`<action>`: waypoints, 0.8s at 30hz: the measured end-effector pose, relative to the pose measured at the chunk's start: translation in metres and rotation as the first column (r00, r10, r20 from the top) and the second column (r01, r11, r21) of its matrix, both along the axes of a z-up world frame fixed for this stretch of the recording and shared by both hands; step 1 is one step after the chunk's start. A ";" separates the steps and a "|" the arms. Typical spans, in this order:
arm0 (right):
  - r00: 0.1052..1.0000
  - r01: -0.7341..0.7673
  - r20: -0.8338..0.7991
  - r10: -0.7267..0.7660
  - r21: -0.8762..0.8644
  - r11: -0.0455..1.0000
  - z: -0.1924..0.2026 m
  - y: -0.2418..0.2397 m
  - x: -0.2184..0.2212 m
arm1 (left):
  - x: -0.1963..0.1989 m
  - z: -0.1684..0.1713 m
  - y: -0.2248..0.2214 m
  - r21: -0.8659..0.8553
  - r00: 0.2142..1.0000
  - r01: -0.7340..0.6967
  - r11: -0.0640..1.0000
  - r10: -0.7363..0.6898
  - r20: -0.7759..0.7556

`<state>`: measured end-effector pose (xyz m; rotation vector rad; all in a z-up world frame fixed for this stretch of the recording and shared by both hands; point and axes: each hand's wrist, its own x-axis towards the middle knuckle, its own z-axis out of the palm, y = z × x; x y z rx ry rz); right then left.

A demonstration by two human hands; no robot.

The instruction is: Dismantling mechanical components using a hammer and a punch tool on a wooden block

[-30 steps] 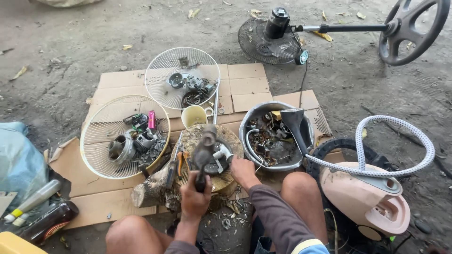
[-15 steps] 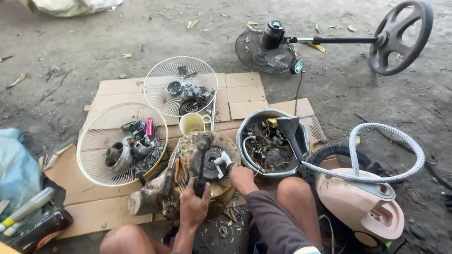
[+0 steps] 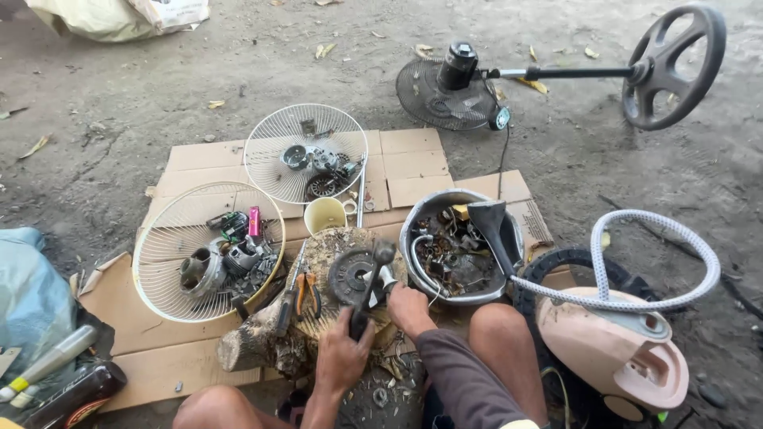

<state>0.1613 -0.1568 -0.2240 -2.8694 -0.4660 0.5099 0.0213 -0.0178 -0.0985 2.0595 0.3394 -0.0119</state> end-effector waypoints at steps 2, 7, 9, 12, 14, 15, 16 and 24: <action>1.000 0.006 -0.019 -0.006 0.002 1.000 0.001 0.003 -0.003 | 0.003 0.030 -0.005 0.051 0.976 0.003 0.999 -0.014 0.219; 0.998 0.029 -0.049 -0.027 0.047 0.998 -0.004 -0.002 -0.007 | -0.003 0.059 -0.013 0.053 0.809 -0.088 0.995 0.041 0.586; 0.998 0.052 -0.041 -0.050 0.062 0.997 0.001 -0.003 -0.004 | -0.001 0.030 -0.007 0.032 0.869 -0.075 0.997 0.049 0.492; 0.998 -0.015 0.056 0.017 -0.023 1.000 0.000 -0.001 -0.008 | -0.009 -0.031 0.009 0.187 0.951 -0.118 0.975 0.166 -0.262; 0.999 0.011 0.032 -0.010 -0.027 1.000 0.012 -0.005 -0.004 | -0.007 -0.045 0.002 0.081 0.967 -0.132 0.988 0.147 -0.207; 0.999 0.042 -0.014 -0.042 -0.025 0.999 0.014 -0.007 -0.010 | -0.014 -0.055 -0.001 -0.017 0.977 -0.132 0.991 0.127 -0.172; 0.999 0.048 -0.012 -0.048 -0.026 0.999 0.009 -0.011 -0.006 | -0.011 -0.041 -0.006 -0.018 0.978 -0.126 0.992 0.121 -0.170; 0.962 0.133 -0.238 -0.134 -0.019 0.991 0.015 0.004 0.003 | -0.002 0.014 -0.014 -0.020 0.999 -0.036 0.999 0.037 0.032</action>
